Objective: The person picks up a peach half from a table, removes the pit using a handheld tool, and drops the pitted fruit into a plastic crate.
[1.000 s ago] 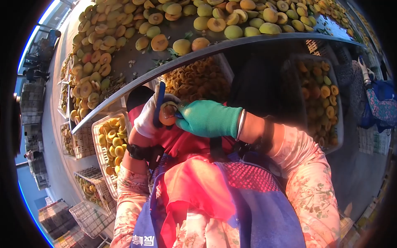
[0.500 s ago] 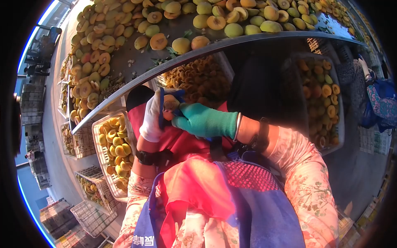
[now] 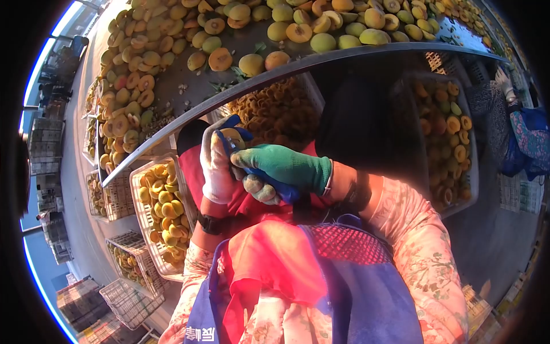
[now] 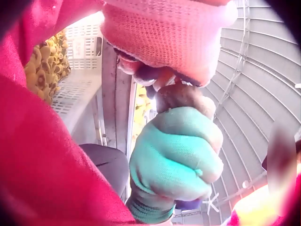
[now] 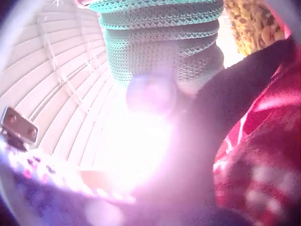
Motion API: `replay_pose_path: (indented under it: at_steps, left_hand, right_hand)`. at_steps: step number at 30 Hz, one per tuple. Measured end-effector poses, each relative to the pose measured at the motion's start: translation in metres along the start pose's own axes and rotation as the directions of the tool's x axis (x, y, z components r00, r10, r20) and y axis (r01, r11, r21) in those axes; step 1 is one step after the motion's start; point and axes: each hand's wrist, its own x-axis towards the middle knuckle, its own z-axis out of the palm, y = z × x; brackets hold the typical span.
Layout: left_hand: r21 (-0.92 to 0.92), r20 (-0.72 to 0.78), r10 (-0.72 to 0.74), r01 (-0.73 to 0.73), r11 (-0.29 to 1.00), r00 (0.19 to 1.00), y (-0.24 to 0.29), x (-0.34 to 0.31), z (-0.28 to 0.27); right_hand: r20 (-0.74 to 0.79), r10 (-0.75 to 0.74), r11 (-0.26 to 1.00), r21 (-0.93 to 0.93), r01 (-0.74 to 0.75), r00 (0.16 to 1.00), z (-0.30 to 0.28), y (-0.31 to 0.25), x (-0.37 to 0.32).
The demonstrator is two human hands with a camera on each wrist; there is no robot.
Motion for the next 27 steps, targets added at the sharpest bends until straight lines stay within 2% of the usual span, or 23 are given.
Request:
replay_pose_path:
  at_steps: [3,6,9,12,14,15,16,17,18,19,20,21,22,24,25,27]
  left_hand:
    - [-0.078,0.059,-0.019,0.024,0.997,0.998,0.001,0.001,-0.001]
    - [-0.164,0.095,-0.124,0.138,0.977,0.988,0.002,0.001,-0.001]
    - [-0.311,0.175,-0.123,0.174,0.934,0.977,-0.006,0.002,-0.003]
    - [-0.417,0.176,-0.101,0.167,0.893,0.979,-0.012,0.002,-0.012]
    - [-0.324,-0.098,-0.135,0.097,0.941,0.986,-0.001,-0.006,-0.028]
    - [-0.259,-0.258,-0.14,0.071,0.963,0.956,0.009,-0.01,-0.04]
    - [-0.229,-0.301,-0.183,0.115,0.967,0.936,0.016,-0.02,-0.068]
    - [-0.174,-0.268,-0.269,0.228,0.958,0.925,0.015,-0.035,-0.113]
    - [-0.119,-0.321,-0.333,0.311,0.943,0.887,0.027,-0.052,-0.139]
    - [-0.075,-0.371,-0.394,0.396,0.915,0.841,0.04,-0.07,-0.165]
    - [0.23,-0.475,-0.321,0.467,0.854,0.819,0.046,-0.085,-0.187]
    - [0.479,-0.572,-0.242,0.558,0.677,0.784,0.052,-0.1,-0.209]
    - [0.819,-0.525,-0.018,0.511,0.261,0.851,0.056,-0.108,-0.221]
    - [0.793,-0.495,0.039,0.432,0.43,0.868,0.052,-0.107,-0.255]
    - [0.804,-0.459,0.09,0.371,0.465,0.884,0.055,-0.09,-0.244]
    - [0.87,-0.329,0.163,0.231,0.436,0.93,0.064,-0.022,-0.187]
  right_hand:
    - [0.188,0.055,0.961,0.258,-0.103,0.981,-0.013,0.007,0.005]
    - [0.199,0.051,0.964,0.248,-0.101,0.979,-0.014,0.011,0.005]
    - [0.238,0.076,0.936,0.317,-0.151,0.968,-0.022,0.016,0.011]
    - [0.156,-0.031,0.984,0.18,0.002,0.987,-0.017,0.02,0.006]
    - [0.175,-0.058,0.978,0.208,0.021,0.983,-0.025,0.017,0.003]
    - [0.185,-0.074,0.975,0.222,0.032,0.98,-0.03,0.015,0.004]
    - [0.105,-0.062,0.997,0.054,0.057,0.993,-0.035,0.011,0.006]
    - [0.023,-0.065,0.991,-0.116,0.068,0.998,-0.04,0.006,0.009]
    - [-0.057,-0.083,0.956,-0.285,0.064,0.995,-0.045,0.003,0.013]
    - [-0.205,-0.089,0.827,-0.561,-0.042,0.975,-0.046,0.0,0.02]
    - [-0.218,-0.136,0.738,-0.673,-0.048,0.966,-0.053,0.002,0.025]
    - [-0.226,-0.184,0.638,-0.768,-0.059,0.957,-0.06,0.01,0.029]
    - [-0.23,-0.234,0.528,-0.846,-0.075,0.945,-0.065,0.014,0.031]
    - [-0.217,-0.223,0.534,-0.843,-0.067,0.95,-0.065,0.011,0.035]
    - [-0.214,-0.231,0.53,-0.846,-0.061,0.949,-0.062,0.008,0.035]
    - [-0.199,-0.267,0.54,-0.841,-0.025,0.943,-0.065,0.008,0.037]
